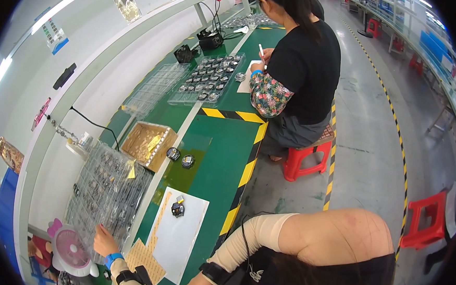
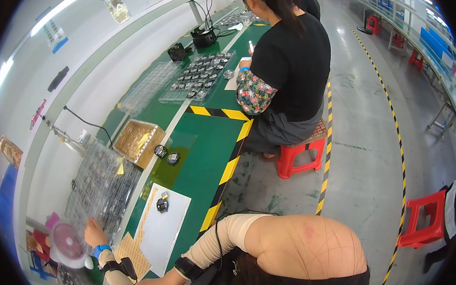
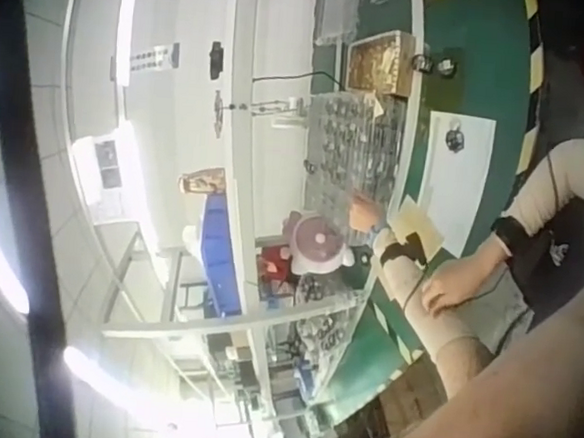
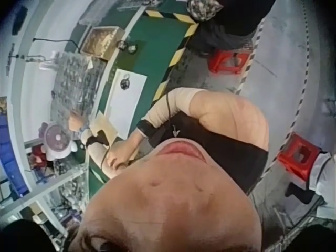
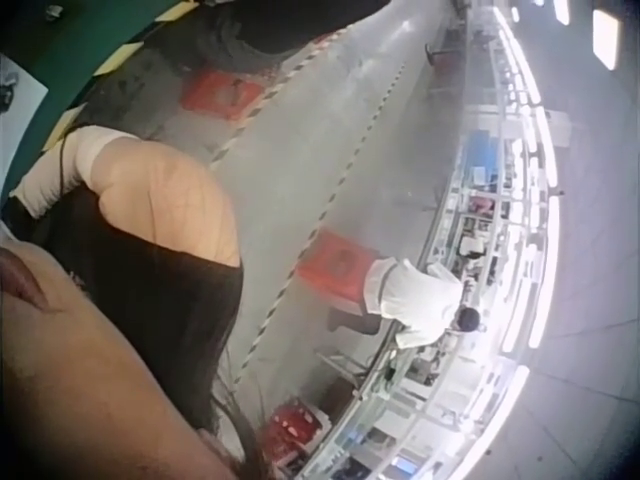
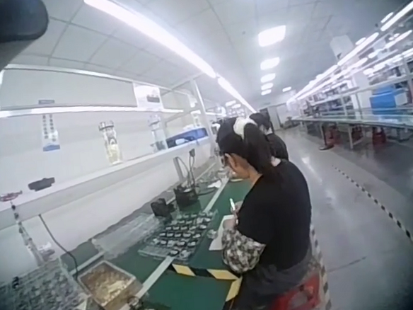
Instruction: Assembling, marking, and inspecting small electronic components at a factory workbench.
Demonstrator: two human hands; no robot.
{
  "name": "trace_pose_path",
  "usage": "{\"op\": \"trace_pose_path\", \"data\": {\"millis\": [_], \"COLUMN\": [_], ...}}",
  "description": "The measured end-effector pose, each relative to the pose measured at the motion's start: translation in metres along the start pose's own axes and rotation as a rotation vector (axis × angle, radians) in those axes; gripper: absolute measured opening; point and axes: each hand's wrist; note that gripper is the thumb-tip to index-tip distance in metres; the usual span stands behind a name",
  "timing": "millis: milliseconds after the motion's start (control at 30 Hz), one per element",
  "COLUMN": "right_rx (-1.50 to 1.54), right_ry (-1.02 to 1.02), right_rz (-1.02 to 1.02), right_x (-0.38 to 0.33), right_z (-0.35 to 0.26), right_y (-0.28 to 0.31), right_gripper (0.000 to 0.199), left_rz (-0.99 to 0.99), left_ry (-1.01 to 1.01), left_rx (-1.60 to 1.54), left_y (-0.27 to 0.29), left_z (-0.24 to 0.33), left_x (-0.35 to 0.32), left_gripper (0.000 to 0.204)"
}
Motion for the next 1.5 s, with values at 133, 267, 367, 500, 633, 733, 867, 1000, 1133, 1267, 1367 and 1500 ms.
{"op": "trace_pose_path", "data": {"millis": [133,267,367,500,633,733,867,1000,1133,1267,1367,1500], "right_rx": [0.15,0.337,0.164,-0.108,-0.548,-0.956,-1.076,-0.99,-1.044,-0.886,-0.909,-0.84], "right_ry": [-0.017,0.1,0.094,-0.259,-0.286,-0.22,-0.332,-0.509,-0.531,-0.476,-0.413,-0.315], "right_rz": [-0.024,0.016,-0.05,0.107,0.345,0.358,0.317,-0.007,-0.159,-0.19,-0.175,-0.136], "right_x": [0.0,-0.011,-0.022,-0.031,-0.04,-0.058,-0.088,-0.106,-0.101,-0.087,-0.103,-0.088], "right_z": [0.01,-0.035,-0.031,-0.013,0.035,0.063,0.066,0.054,0.061,0.081,0.094,0.091], "right_y": [-0.011,0.003,0.022,0.092,0.141,0.193,0.24,0.237,0.23,0.22,0.224,0.207], "right_gripper": [0.02,0.011,0.006,0.013,0.01,0.01,0.016,0.028,0.037,0.036,0.031,0.023], "left_rz": [-0.184,-0.096,-0.083,0.079,-0.234,-0.429,-0.645,-0.787,-0.835,-0.652,-0.905,-1.047], "left_ry": [0.104,0.045,-0.056,-0.269,-0.151,0.001,0.078,0.072,0.053,0.129,0.334,0.451], "left_rx": [0.095,-0.162,-0.152,-0.341,-0.331,-0.567,-0.89,-0.874,-0.896,-1.062,-1.216,-1.33], "left_y": [-0.016,-0.028,0.0,0.018,0.033,0.025,0.015,0.011,0.013,-0.009,-0.004,0.005], "left_z": [-0.023,-0.01,0.006,0.04,0.056,0.067,0.089,0.092,0.093,0.065,0.079,0.077], "left_x": [-0.01,-0.006,-0.009,-0.044,-0.083,-0.102,-0.112,-0.113,-0.103,-0.124,-0.121,-0.124], "left_gripper": [0.026,0.023,0.017,0.012,0.015,0.015,0.017,0.017,0.017,0.02,0.03,0.043]}}
Point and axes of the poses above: each hand's wrist, its own x-axis towards the middle knuckle, its own y-axis out of the back of the hand, z = x × y, and after that the axes turned 11 degrees about y, right-handed
